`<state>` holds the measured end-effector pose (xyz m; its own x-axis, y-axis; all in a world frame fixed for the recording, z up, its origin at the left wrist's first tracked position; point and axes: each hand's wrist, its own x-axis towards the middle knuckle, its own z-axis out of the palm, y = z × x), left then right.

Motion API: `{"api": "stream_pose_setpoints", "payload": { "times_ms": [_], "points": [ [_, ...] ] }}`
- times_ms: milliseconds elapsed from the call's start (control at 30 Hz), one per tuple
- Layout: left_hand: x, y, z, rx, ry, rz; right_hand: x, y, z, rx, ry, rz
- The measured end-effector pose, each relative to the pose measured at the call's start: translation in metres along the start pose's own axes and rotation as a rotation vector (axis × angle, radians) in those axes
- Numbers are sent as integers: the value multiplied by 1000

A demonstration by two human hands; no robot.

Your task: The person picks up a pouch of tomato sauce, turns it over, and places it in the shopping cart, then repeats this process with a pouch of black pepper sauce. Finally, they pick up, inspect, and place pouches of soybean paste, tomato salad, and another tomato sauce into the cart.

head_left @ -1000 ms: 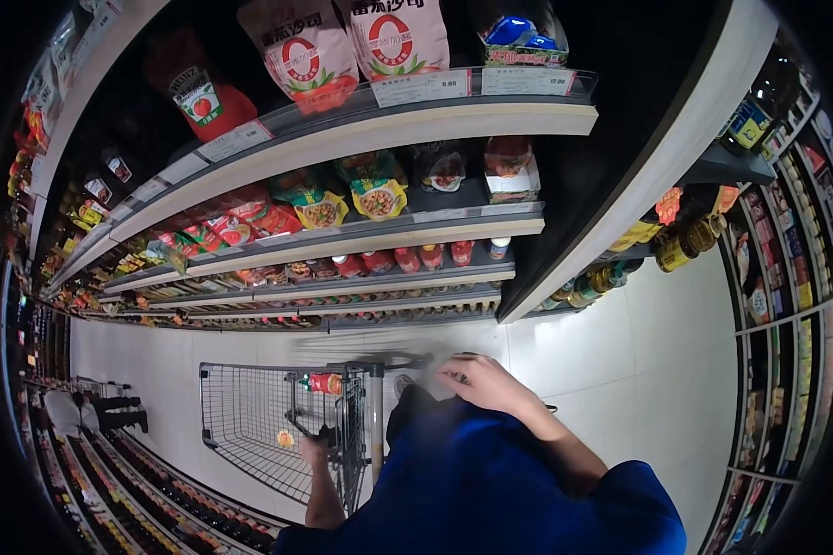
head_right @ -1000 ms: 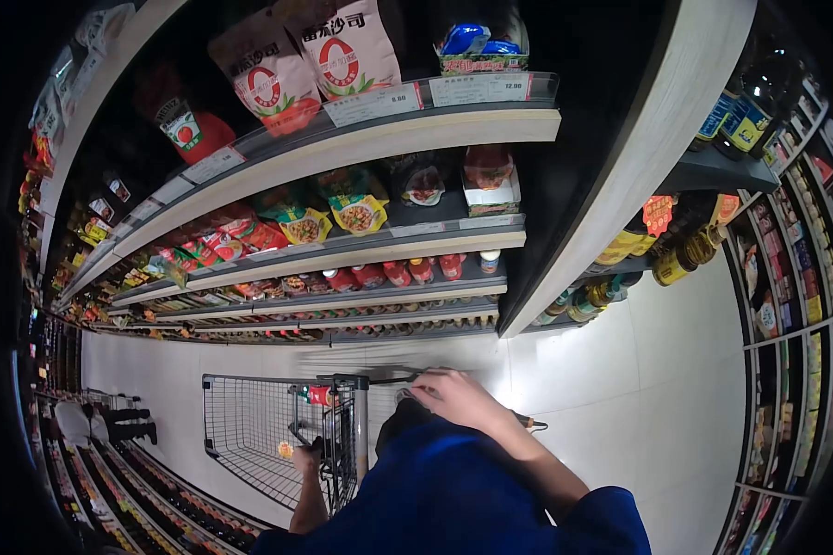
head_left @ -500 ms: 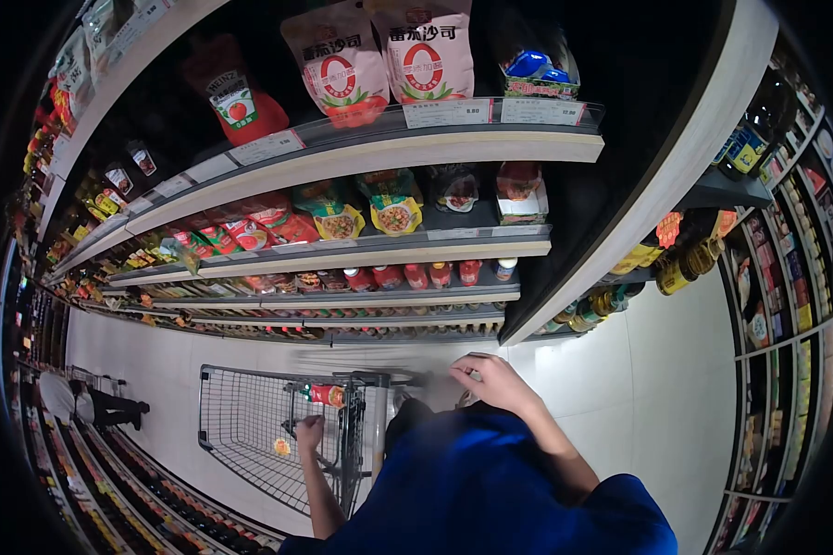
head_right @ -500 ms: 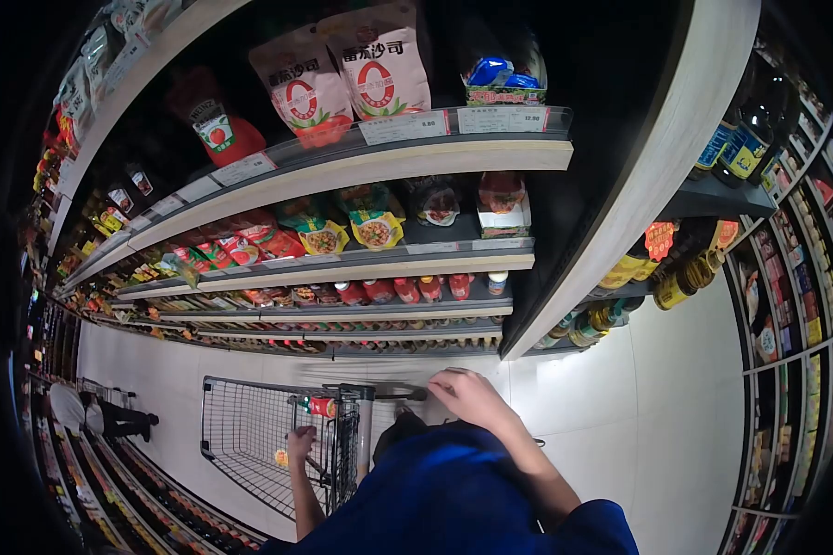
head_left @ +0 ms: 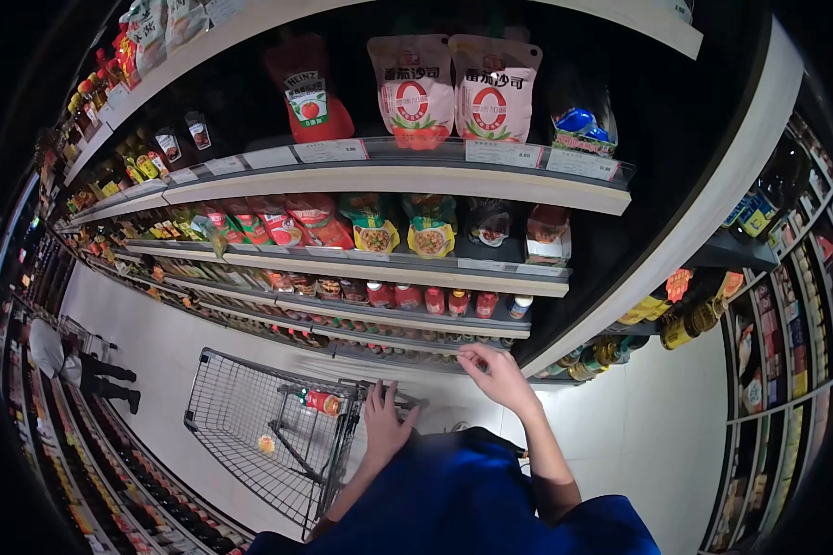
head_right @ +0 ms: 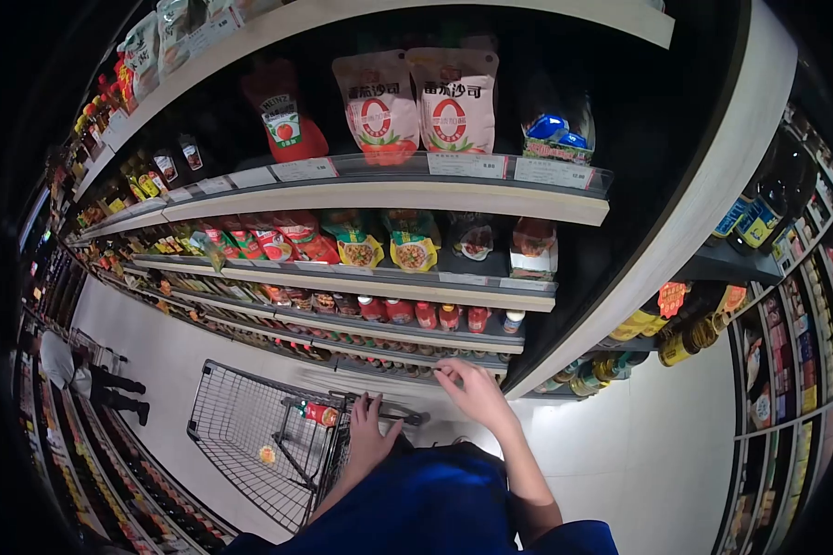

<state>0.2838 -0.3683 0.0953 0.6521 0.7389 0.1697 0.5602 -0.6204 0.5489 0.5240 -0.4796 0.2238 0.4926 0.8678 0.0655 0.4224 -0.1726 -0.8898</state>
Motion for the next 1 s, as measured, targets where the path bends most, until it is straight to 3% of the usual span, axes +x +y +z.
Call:
{"api": "stream_pose_setpoints", "payload": {
  "times_ms": [100, 600, 1000],
  "points": [
    [-2, -3, -7, 121, -46, 4, 0, 6, 6, 12, -8, -25],
    [8, -35, -13, 139, -5, 51, 41, -29, -12, 57, 153, -175],
    [40, -71, -34, 124, -40, 26, 64, -36, 11, 35, 160, -136]
  ]
}}
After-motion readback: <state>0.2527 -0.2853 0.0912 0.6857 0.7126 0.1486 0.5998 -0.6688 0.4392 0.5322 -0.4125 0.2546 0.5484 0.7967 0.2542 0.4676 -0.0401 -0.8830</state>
